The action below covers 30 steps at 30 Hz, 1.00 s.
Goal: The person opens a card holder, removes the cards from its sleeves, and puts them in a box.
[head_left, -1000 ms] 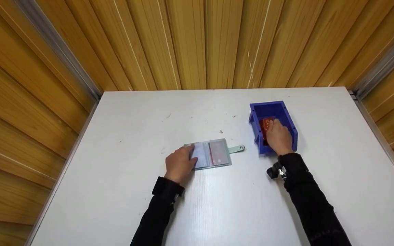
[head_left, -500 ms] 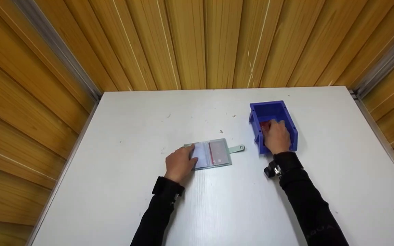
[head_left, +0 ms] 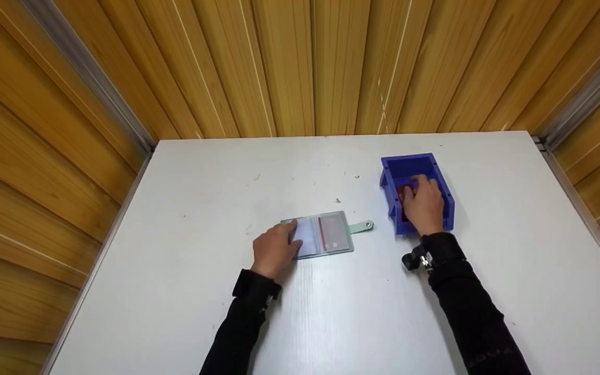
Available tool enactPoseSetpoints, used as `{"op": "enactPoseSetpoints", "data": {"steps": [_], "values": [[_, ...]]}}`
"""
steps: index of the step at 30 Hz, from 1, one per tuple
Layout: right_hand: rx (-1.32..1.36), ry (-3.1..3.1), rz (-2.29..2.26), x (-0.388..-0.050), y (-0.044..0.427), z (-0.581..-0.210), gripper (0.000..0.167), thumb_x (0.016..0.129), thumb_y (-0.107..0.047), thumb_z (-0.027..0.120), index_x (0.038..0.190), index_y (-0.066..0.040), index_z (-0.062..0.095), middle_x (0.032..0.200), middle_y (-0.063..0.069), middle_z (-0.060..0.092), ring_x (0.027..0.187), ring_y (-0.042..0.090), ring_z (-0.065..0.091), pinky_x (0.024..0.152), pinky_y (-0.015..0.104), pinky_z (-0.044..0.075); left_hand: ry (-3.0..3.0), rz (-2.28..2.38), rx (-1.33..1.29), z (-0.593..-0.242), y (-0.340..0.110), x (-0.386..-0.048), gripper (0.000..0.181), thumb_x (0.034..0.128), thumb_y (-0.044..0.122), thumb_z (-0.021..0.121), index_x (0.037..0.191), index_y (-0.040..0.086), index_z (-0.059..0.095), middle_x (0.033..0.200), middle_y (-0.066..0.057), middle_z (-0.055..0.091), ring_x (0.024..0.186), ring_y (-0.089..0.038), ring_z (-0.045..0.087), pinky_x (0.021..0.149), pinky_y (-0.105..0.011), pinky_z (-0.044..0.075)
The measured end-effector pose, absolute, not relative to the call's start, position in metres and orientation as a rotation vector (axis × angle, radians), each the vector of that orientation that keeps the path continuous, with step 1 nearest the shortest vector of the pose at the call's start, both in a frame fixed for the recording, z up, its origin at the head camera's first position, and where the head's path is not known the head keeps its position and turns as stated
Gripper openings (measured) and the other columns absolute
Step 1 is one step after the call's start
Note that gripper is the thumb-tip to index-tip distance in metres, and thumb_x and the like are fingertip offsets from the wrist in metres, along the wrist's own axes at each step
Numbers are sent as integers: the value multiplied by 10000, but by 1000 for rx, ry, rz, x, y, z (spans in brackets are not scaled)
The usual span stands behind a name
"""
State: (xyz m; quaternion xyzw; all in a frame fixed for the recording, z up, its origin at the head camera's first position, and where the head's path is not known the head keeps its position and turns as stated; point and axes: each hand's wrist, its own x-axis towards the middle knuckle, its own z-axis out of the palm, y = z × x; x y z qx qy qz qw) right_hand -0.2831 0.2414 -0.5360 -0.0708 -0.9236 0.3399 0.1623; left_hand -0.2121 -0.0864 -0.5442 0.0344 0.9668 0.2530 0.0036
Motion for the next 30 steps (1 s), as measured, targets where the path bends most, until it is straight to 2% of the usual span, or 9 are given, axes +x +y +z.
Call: {"op": "enactPoseSetpoints", "data": {"steps": [4,7,11,14,18,22,27,30], "values": [[-87,-2436,1069,-275,223,-524,315,1053,-134,568,1331,11,604,1034,184,534,904,325,533,794,435,408,3023,804,113,-545,-87,-212,509,922,234,784,1396,98,656,1310,-151,709,1197,-333,684,927,-487,551],[112,-2352,1060,-265,200,-517,259,1036,-142,609,1255,-13,662,962,144,545,821,266,540,726,349,391,3031,791,128,-546,-88,-211,506,924,234,783,1395,98,657,1300,-157,712,1181,-331,691,905,-482,557],[465,-2506,1034,-254,173,-517,227,1014,-177,668,1194,-46,714,898,99,582,745,206,547,665,301,419,3044,763,152,-546,-89,-212,498,929,243,776,1392,101,660,1285,-167,716,1159,-335,700,881,-479,561],[649,-2767,988,-250,161,-526,352,997,-263,704,1300,-83,694,959,77,593,770,166,526,675,296,421,3040,762,152,-546,-89,-212,498,931,244,775,1393,99,659,1284,-168,716,1162,-330,699,886,-474,562],[693,-3046,826,-247,156,-539,610,949,-390,752,1474,-129,583,1059,64,534,858,171,481,730,314,402,3030,765,146,-547,-89,-211,503,929,244,781,1393,95,657,1271,-163,723,1154,-319,702,885,-464,562],[691,-3115,736,-246,156,-547,713,903,-450,790,1505,-155,547,1059,51,486,893,189,444,741,321,388,3033,754,150,-547,-90,-212,501,930,254,779,1393,105,659,1265,-160,727,1141,-322,707,873,-466,563],[673,-3071,807,-247,156,-549,641,854,-431,838,1416,-194,639,1042,32,485,907,182,440,741,319,383,3035,749,166,-545,-90,-213,491,935,260,774,1390,113,664,1266,-149,729,1134,-325,709,863,-468,564],[656,-3034,897,-248,155,-549,510,823,-377,875,1281,-192,745,1022,10,498,917,169,458,755,315,390,3034,749,168,-545,-89,-213,490,936,261,773,1390,112,663,1265,-141,731,1136,-320,708,870,-467,562]]}}
